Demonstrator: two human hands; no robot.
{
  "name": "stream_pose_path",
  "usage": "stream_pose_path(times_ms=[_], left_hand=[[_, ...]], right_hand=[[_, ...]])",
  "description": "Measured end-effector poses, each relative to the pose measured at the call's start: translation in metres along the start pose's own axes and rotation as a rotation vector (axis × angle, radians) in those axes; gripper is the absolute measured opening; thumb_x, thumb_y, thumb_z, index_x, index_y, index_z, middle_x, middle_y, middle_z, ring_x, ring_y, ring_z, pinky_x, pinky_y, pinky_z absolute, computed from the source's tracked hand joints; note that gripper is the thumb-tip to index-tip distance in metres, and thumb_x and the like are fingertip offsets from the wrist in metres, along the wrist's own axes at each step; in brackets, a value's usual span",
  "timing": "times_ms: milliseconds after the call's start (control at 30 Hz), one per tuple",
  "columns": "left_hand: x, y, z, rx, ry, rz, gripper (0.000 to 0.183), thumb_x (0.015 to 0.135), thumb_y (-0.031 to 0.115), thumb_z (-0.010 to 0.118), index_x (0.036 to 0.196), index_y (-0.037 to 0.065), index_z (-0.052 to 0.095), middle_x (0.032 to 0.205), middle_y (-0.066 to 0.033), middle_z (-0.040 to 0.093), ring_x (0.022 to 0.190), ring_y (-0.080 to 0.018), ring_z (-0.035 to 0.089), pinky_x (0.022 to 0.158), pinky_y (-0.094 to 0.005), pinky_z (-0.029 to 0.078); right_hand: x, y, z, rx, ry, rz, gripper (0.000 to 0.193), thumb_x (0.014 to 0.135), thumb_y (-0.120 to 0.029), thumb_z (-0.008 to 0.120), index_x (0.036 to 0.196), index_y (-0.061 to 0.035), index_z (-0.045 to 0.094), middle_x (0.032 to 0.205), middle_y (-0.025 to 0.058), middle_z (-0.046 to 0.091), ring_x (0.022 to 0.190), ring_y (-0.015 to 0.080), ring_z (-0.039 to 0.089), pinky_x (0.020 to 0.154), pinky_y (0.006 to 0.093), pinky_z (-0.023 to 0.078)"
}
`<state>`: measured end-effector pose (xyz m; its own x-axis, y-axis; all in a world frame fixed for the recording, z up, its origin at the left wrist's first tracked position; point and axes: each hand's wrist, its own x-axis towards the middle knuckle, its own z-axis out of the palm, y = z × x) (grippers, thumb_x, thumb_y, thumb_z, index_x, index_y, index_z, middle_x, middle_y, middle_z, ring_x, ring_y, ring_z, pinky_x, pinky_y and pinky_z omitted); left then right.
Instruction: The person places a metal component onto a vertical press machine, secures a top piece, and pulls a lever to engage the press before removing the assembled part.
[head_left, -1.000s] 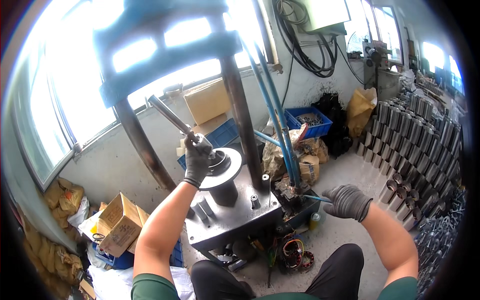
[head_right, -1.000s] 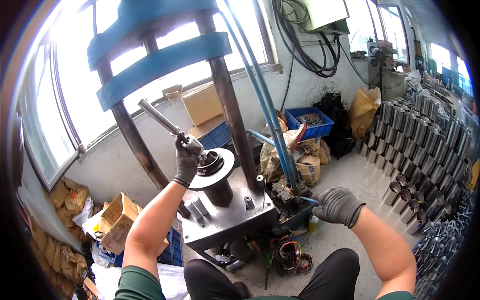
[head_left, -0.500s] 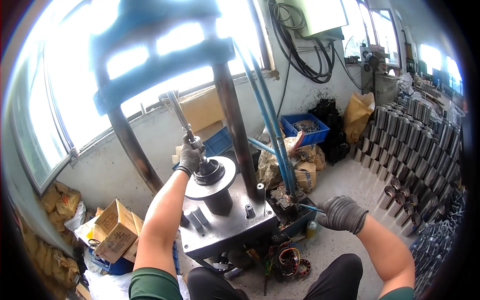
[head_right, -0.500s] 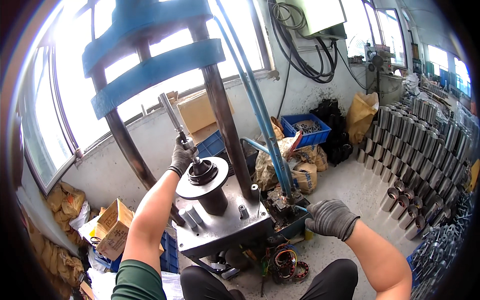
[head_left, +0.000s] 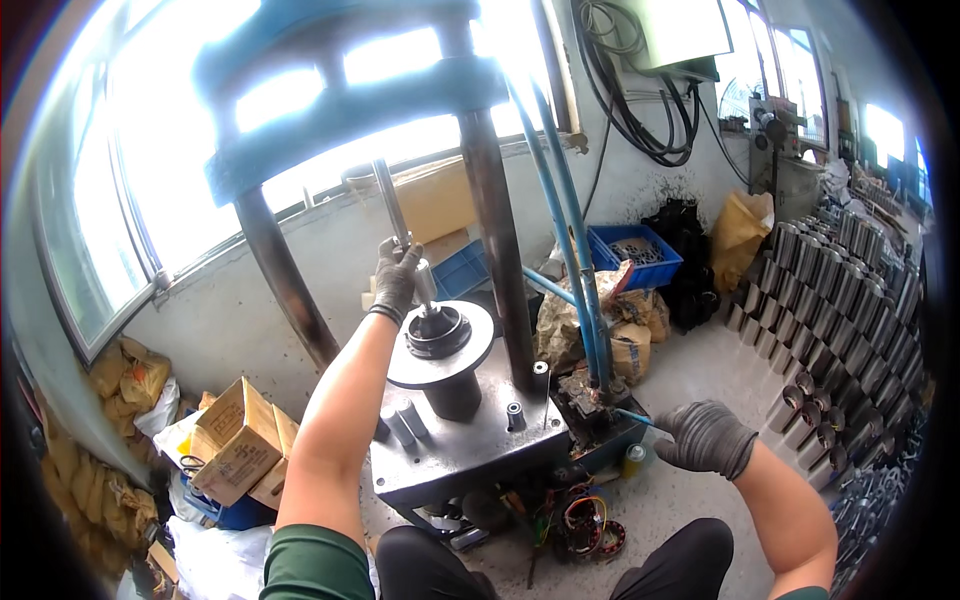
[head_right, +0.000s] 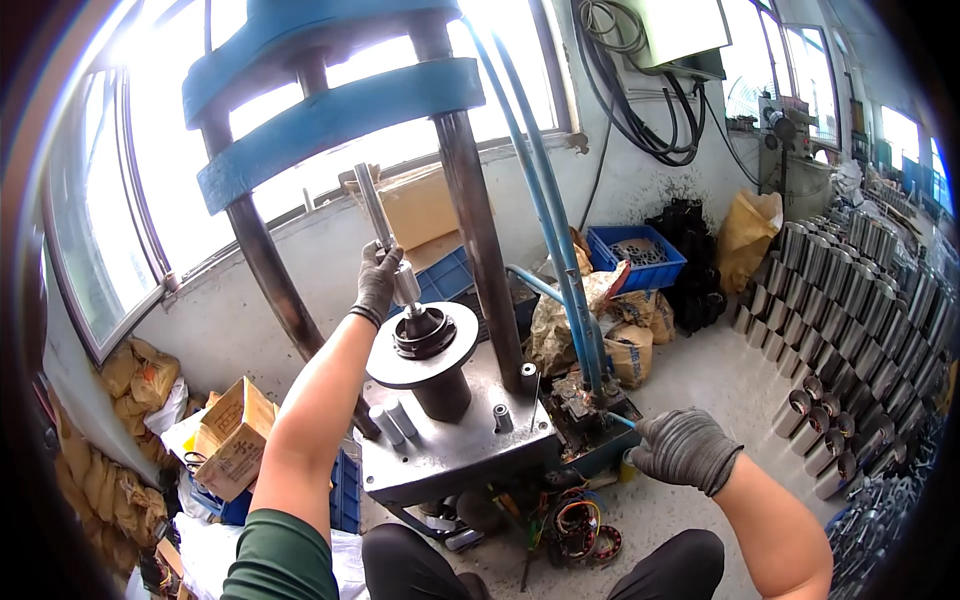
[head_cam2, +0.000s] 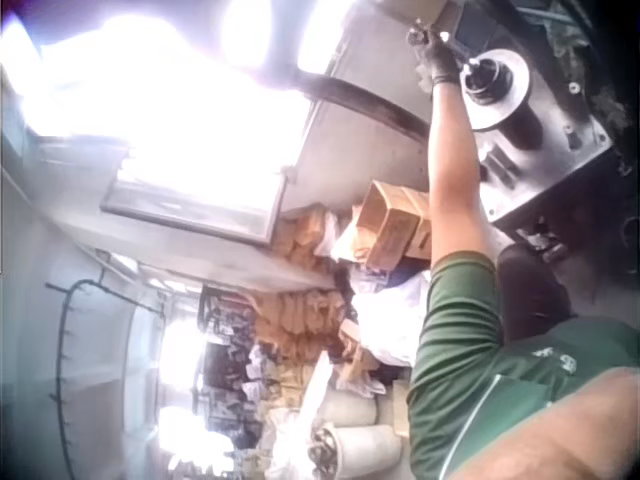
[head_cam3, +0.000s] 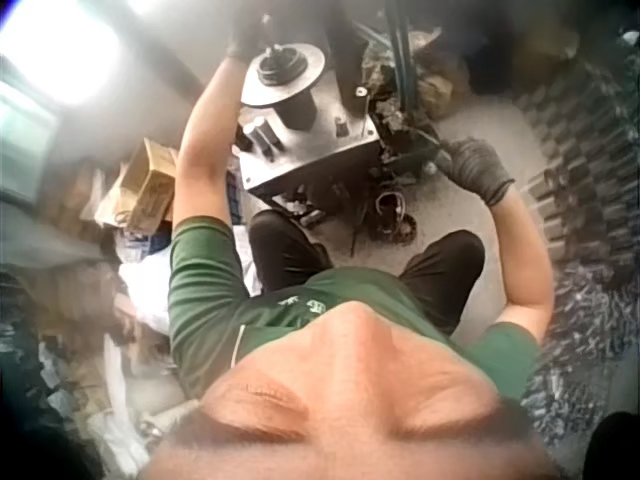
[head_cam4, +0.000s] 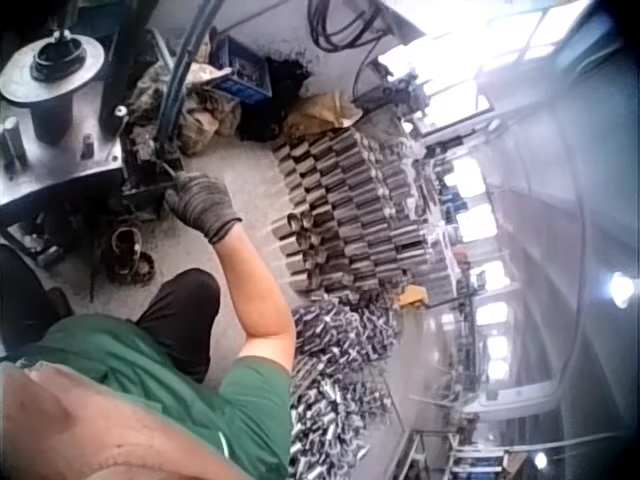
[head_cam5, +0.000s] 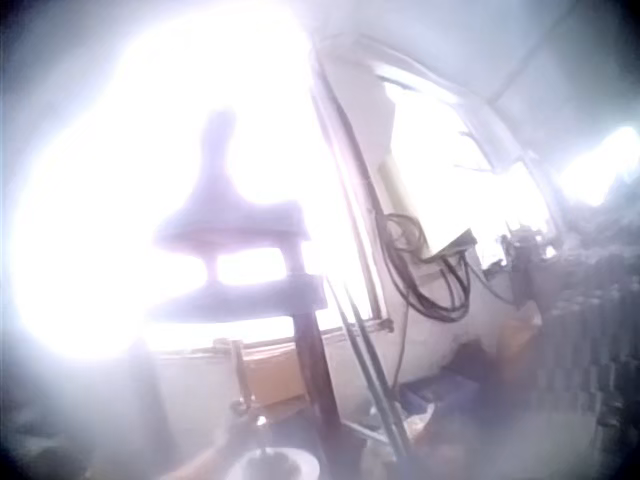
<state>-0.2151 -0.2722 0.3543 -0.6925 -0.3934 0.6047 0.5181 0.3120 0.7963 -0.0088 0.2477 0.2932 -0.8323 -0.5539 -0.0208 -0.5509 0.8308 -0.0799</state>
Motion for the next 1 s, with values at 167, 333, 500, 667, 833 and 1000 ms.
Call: stream_pose_path(times_ms=[167, 333, 500, 667, 833, 1000], left_hand=[[0.024, 0.005, 0.005, -0.05, 0.064, -0.044, 0.026, 0.102, 0.029, 0.066, 0.118, 0.011, 0.058, 0.095, -0.0059, 0.07, 0.087, -0.0162, 0.064, 0.076, -0.0348, 0.051], [0.012, 0.023, 0.021, -0.085, 0.15, -0.096, 0.018, 0.1, 0.029, 0.059, 0.104, 0.011, 0.06, 0.074, -0.0054, 0.066, 0.068, -0.0181, 0.062, 0.067, -0.0373, 0.05], [0.009, 0.029, 0.024, -0.106, 0.159, -0.077, 0.02, 0.099, 0.026, 0.055, 0.101, 0.007, 0.06, 0.069, -0.0054, 0.061, 0.064, -0.0165, 0.059, 0.06, -0.0343, 0.048], [0.014, 0.018, 0.023, -0.152, 0.187, -0.002, 0.017, 0.099, 0.027, 0.056, 0.099, 0.01, 0.06, 0.062, -0.004, 0.06, 0.053, -0.0152, 0.055, 0.051, -0.0321, 0.044], [0.01, 0.019, 0.027, -0.139, 0.157, -0.022, 0.02, 0.099, 0.027, 0.055, 0.101, 0.008, 0.06, 0.068, -0.0042, 0.059, 0.062, -0.0148, 0.058, 0.06, -0.0335, 0.048], [0.013, 0.016, 0.025, -0.127, 0.154, -0.013, 0.019, 0.1, 0.026, 0.056, 0.102, 0.008, 0.06, 0.068, -0.0034, 0.059, 0.061, -0.0146, 0.058, 0.057, -0.033, 0.048]], right_hand=[[0.0, 0.0, 0.004, -0.011, -0.002, -0.007, 0.041, 0.092, -0.041, 0.058, 0.101, -0.0036, 0.071, 0.083, 0.0206, 0.072, 0.084, 0.0397, 0.071, 0.079, 0.0509, 0.057], [-0.004, 0.003, 0.013, 0.005, 0.023, -0.013, 0.041, 0.091, -0.041, 0.058, 0.104, -0.0039, 0.071, 0.086, 0.0213, 0.072, 0.086, 0.0398, 0.071, 0.08, 0.0506, 0.057], [-0.017, 0.008, 0.023, 0.055, 0.109, -0.065, 0.043, 0.088, -0.039, 0.061, 0.112, -0.0042, 0.072, 0.087, 0.0206, 0.071, 0.084, 0.0404, 0.07, 0.078, 0.0506, 0.057], [-0.03, 0.001, 0.036, 0.098, 0.073, -0.052, 0.042, 0.087, -0.037, 0.061, 0.11, -0.005, 0.073, 0.09, 0.0213, 0.072, 0.084, 0.0403, 0.071, 0.077, 0.05, 0.057], [-0.057, 0.008, 0.069, 0.142, -0.048, -0.062, 0.041, 0.086, -0.036, 0.06, 0.111, -0.0065, 0.074, 0.096, 0.0206, 0.074, 0.086, 0.0379, 0.072, 0.078, 0.0481, 0.058], [-0.075, 0.005, 0.084, 0.244, -0.078, -0.029, 0.036, 0.085, -0.034, 0.06, 0.104, -0.0075, 0.075, 0.094, 0.0175, 0.074, 0.085, 0.0378, 0.072, 0.077, 0.0473, 0.058]])
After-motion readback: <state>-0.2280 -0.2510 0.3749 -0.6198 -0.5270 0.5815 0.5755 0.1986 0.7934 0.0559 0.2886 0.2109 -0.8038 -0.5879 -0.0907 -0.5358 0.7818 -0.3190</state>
